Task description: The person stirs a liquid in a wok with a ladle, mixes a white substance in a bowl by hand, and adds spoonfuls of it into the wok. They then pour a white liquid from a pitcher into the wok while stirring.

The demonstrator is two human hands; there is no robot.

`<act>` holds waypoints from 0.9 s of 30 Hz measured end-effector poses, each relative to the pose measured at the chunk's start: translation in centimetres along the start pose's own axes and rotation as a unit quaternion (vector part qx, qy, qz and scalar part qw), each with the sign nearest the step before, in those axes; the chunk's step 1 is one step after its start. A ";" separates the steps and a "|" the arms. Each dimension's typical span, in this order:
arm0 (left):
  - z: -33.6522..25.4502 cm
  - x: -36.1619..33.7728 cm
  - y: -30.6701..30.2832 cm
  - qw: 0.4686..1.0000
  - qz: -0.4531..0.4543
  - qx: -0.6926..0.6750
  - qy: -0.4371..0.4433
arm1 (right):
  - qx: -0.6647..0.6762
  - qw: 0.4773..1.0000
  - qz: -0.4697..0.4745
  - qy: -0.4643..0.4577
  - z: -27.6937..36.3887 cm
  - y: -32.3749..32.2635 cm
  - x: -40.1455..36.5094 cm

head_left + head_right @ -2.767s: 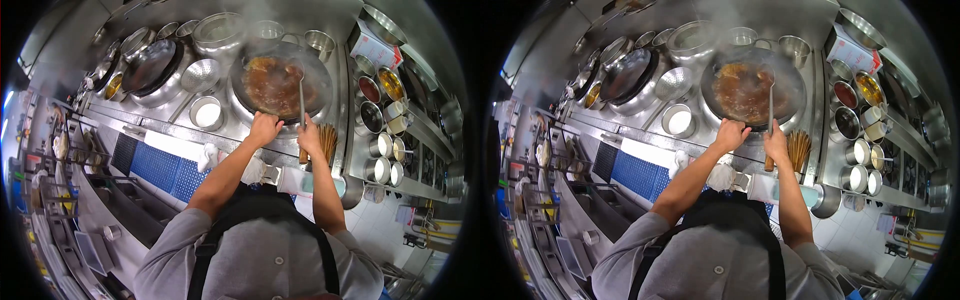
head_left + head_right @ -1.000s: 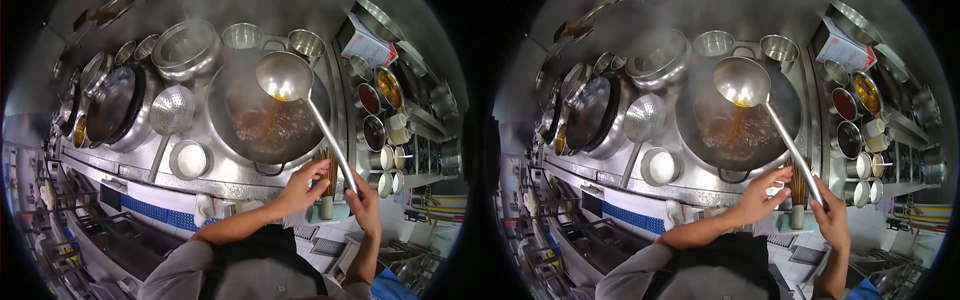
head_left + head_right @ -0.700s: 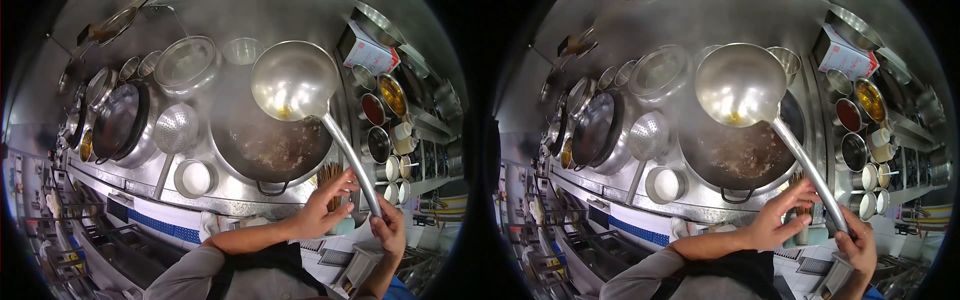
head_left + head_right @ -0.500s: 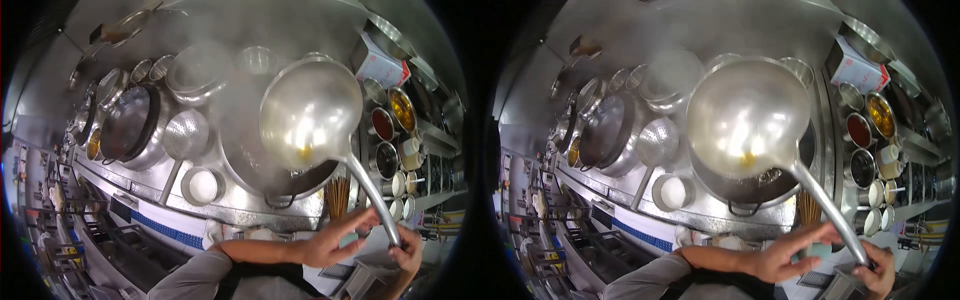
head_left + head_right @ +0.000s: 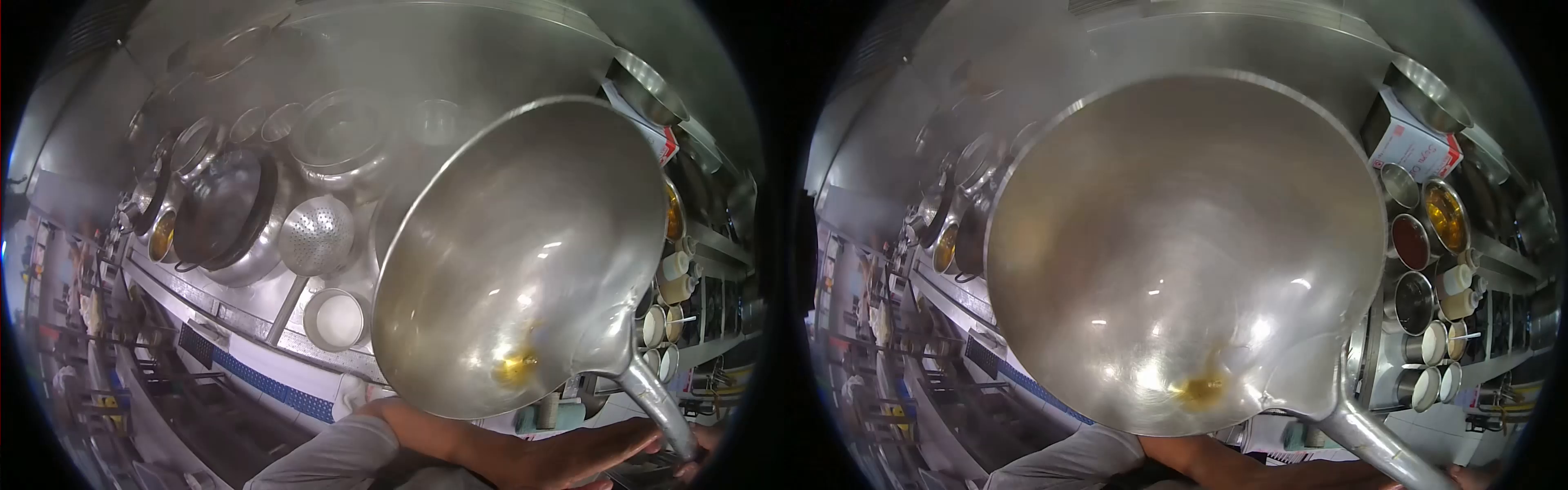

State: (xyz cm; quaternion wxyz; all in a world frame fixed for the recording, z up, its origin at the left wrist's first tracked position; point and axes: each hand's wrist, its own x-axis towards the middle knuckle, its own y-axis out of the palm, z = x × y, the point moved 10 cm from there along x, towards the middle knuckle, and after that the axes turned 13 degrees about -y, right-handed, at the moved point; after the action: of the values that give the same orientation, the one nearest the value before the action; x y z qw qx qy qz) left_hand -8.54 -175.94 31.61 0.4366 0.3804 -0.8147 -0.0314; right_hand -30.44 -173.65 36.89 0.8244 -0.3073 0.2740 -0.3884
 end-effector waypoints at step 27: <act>5.3 -25.4 -14.5 0.761 -0.063 0.252 -0.595 | -0.046 0.990 -0.102 -0.081 3.9 -1.8 -5.4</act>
State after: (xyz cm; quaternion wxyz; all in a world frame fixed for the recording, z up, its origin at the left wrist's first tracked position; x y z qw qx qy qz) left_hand 4.49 -171.32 5.31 -0.2505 0.4316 -0.8635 -0.0725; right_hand -31.57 -169.08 41.90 0.7850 -0.4017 0.1912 -0.4311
